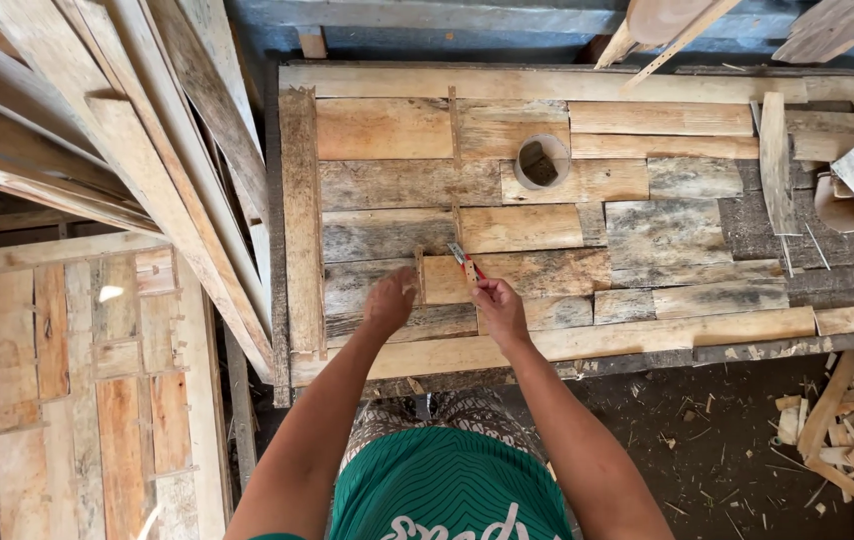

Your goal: Cutting and fitting thin wood strips to repair gaps in a textured wood panel at a workbench.

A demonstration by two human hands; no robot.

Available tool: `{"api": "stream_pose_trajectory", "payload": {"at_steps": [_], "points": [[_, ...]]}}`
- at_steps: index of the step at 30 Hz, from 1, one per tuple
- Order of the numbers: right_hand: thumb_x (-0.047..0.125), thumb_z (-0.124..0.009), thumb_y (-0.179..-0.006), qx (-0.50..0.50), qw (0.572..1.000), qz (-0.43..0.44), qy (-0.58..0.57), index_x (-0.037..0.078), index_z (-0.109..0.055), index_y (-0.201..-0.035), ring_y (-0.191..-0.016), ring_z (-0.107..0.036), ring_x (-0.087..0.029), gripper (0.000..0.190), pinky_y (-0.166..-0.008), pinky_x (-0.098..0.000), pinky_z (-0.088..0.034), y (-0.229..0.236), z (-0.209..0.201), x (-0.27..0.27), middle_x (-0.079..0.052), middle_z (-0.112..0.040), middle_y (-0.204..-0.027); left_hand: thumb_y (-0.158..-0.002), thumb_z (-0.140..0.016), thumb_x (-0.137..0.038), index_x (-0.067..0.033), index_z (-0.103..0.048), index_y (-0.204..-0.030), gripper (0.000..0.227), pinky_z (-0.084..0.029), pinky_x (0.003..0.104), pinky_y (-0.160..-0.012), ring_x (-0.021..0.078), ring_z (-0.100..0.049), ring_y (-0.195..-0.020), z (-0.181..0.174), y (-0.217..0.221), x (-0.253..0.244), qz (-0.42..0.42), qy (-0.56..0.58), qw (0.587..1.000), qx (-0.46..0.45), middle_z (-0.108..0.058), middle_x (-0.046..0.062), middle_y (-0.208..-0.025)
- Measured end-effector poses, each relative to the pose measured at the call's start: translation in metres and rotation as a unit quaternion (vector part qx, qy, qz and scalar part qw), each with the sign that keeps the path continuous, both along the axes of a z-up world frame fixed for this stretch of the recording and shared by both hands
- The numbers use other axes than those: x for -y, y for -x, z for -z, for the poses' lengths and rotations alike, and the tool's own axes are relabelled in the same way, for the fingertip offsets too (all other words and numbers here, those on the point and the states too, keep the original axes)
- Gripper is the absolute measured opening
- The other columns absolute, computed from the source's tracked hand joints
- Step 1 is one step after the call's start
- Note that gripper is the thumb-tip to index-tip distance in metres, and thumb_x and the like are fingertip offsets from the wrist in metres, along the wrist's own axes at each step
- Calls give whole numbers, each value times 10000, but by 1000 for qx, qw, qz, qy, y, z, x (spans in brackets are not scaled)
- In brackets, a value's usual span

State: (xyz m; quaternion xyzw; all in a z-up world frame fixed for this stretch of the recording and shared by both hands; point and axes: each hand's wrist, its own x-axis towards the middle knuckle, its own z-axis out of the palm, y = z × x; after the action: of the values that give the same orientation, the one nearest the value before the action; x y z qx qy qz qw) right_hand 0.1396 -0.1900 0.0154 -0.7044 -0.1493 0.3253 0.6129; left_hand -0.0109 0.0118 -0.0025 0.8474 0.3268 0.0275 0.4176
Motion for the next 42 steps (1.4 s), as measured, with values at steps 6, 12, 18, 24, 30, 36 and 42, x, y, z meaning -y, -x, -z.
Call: {"api": "stream_pose_trajectory", "payload": {"at_steps": [6,12,18,24,30,36,42], "points": [[199,-655,-1013,-116,993,-2,21,122,-655,-1078,-844,-636,-48,101,-698,-242,-467,-5,-27,-5,49,-753,-972,-1009,-668,-278,-36,-726,-1171,297,-562,323,-871,151,-706,-953,-18,-46,40,-38,305,937,165,-781,61,-1010],[166,-656,-1023,-311,945,-19,-100,112,-599,-1091,-824,-652,-104,103,-664,-278,-480,-42,2,11,-5,-712,-942,-1039,-556,-344,-206,-699,-1274,308,-498,261,-759,44,-635,-859,-48,-82,59,-21,513,850,118,-706,-60,-916],[184,-645,-1064,-334,937,-53,-89,99,-614,-1114,-820,-627,-126,103,-689,-271,-490,-87,-8,29,-33,-688,-943,-1060,-568,-355,-80,-688,-1070,301,-533,271,-768,112,-690,-799,-49,-124,69,22,565,816,119,-743,-8,-873],[184,-617,-1025,-112,994,-16,4,69,-654,-1178,-928,-656,-74,195,-789,-227,-520,-138,-14,27,-7,-713,-1038,-1022,-684,-225,-3,-731,-1002,227,-470,267,-653,83,-589,-695,-4,-183,79,-70,407,891,192,-685,9,-776],[178,-705,-999,-1,999,-7,48,0,-702,-1065,-803,-620,-82,189,-670,-248,-488,-184,-46,7,-36,-725,-929,-967,-702,-251,-25,-764,-1048,248,-488,258,-619,53,-594,-687,-49,-231,78,-75,288,949,104,-712,-12,-786],[116,-717,-930,-30,998,39,-30,71,-606,-1124,-770,-654,-82,228,-646,-232,-494,-218,-38,-11,-41,-713,-870,-963,-696,-264,-28,-778,-1044,262,-464,290,-567,90,-568,-617,-68,-270,66,-61,265,960,62,-688,29,-717],[139,-729,-962,25,998,54,-30,-11,-676,-1004,-793,-653,-72,165,-689,-232,-518,-255,-11,-22,-34,-723,-879,-947,-735,-353,-15,-766,-1059,358,-537,287,-639,55,-662,-679,-40,-304,53,-54,229,968,91,-764,28,-792]]}}
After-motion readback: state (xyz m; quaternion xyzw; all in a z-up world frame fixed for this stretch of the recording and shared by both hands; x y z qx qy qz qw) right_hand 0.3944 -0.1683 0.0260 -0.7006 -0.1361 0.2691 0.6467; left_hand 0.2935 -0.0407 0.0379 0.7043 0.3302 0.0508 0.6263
